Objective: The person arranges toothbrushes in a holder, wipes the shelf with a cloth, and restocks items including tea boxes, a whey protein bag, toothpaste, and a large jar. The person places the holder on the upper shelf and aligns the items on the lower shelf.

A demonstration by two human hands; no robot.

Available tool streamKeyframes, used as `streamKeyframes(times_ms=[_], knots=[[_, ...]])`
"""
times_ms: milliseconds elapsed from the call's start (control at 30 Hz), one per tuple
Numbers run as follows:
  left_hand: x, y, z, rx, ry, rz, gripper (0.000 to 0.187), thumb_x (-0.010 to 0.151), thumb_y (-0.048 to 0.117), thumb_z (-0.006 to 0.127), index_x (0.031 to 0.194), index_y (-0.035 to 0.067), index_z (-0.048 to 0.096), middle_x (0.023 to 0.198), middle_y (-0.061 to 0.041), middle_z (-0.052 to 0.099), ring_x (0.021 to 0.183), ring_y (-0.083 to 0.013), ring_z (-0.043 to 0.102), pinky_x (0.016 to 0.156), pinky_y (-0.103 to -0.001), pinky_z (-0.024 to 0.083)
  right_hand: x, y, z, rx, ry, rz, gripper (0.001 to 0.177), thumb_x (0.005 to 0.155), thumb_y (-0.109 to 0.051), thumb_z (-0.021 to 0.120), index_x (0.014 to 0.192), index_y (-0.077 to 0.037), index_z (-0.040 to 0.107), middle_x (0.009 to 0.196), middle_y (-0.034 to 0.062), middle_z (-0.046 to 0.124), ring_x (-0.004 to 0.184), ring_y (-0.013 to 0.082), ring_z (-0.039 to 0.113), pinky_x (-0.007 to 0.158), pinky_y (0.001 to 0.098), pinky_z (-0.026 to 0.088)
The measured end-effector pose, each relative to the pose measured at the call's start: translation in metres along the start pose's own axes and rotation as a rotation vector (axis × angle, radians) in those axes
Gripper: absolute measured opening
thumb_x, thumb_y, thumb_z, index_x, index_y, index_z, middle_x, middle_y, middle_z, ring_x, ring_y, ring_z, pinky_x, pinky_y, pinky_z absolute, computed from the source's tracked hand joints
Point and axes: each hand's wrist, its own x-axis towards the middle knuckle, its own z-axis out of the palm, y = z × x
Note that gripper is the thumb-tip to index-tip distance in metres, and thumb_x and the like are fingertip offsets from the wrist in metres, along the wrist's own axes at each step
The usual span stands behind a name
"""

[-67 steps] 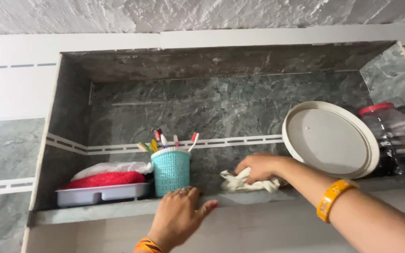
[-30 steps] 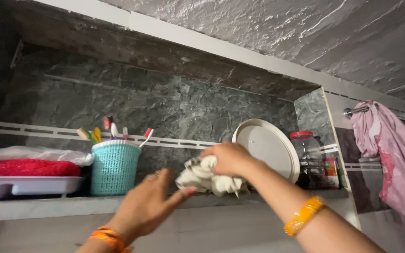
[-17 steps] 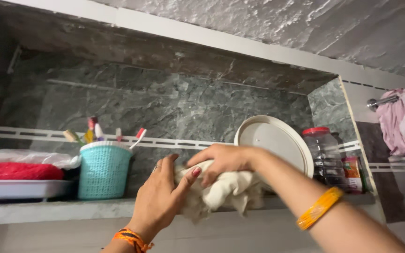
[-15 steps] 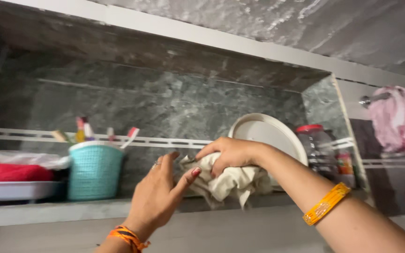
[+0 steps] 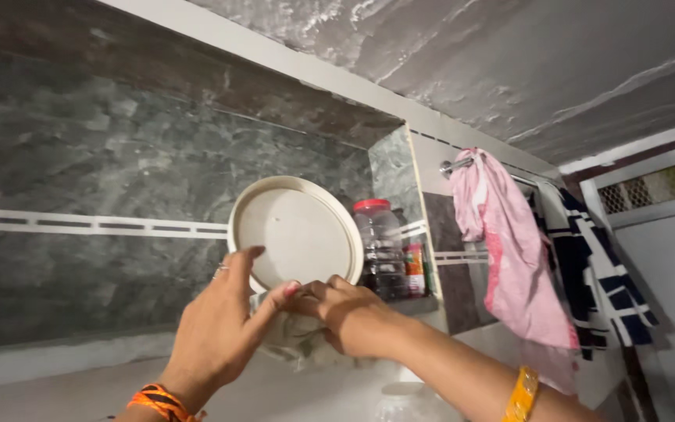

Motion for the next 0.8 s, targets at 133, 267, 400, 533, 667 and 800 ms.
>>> streamKeyframes(times_ms=[133,267,400,533,667,800], knots=[[-0.004,0.000,0.026,0.108,-0.117,0.060,0.090,0.084,0.068,0.055,0.145,0.002,0.045,0.121,-0.024,0.064,0.109,-0.0391,0.064,0.090,-0.049,0.051,-0.048,0.048,-0.010,0.001,-0.082,0.136,0.073,0.077,-0.004,0.060,0.147,-0.027,0.052,0.122,0.0149,0.066,0.112,0.0354,0.064,0.093,0.0455,0.052],[-0.012,-0.004,0.048,0.195,-0.145,0.134,0.096,0.085,0.073,0.055,0.140,-0.005,0.046,0.124,-0.026,0.064,0.113,-0.0384,0.061,0.096,-0.048,0.045,-0.066,0.092,-0.027,-0.066,-0.076,0.353,0.060,0.086,-0.013,0.061,0.142,-0.032,0.057,0.126,0.0116,0.067,0.115,0.0337,0.065,0.096,0.0477,0.050],[-0.019,-0.003,0.061,0.295,-0.225,0.062,0.097,0.085,0.075,0.051,0.142,-0.004,0.046,0.113,-0.017,0.069,0.117,-0.0299,0.060,0.105,-0.045,0.038,-0.065,0.084,-0.009,0.021,-0.050,0.342,0.065,0.081,-0.012,0.061,0.143,-0.030,0.058,0.126,0.0126,0.066,0.116,0.0334,0.064,0.095,0.0459,0.051],[-0.020,-0.001,0.062,0.108,-0.170,0.036,0.099,0.084,0.069,0.051,0.150,-0.005,0.040,0.116,-0.017,0.070,0.112,-0.0285,0.064,0.105,-0.045,0.038,-0.060,0.071,-0.012,0.711,-0.086,0.162,0.065,0.072,-0.003,0.061,0.135,-0.019,0.065,0.125,0.0140,0.073,0.116,0.0351,0.067,0.097,0.0435,0.054],[-0.019,-0.003,0.039,-0.044,-0.032,0.127,0.098,0.091,0.065,0.055,0.147,-0.013,0.034,0.139,-0.034,0.054,0.128,-0.0441,0.052,0.104,-0.048,0.040,-0.030,0.046,-0.027,0.348,0.270,0.020,0.069,0.069,-0.001,0.062,0.133,-0.025,0.068,0.130,0.0052,0.070,0.115,0.0279,0.068,0.094,0.0393,0.053],[-0.025,-0.022,-0.012,0.087,-0.055,0.045,0.094,0.091,0.064,0.056,0.147,-0.009,0.036,0.139,-0.032,0.055,0.129,-0.0439,0.054,0.105,-0.049,0.040,0.008,-0.019,-0.015,0.191,0.108,0.073,0.062,0.077,-0.009,0.067,0.137,-0.027,0.060,0.119,0.0079,0.064,0.109,0.0290,0.065,0.090,0.0418,0.053]])
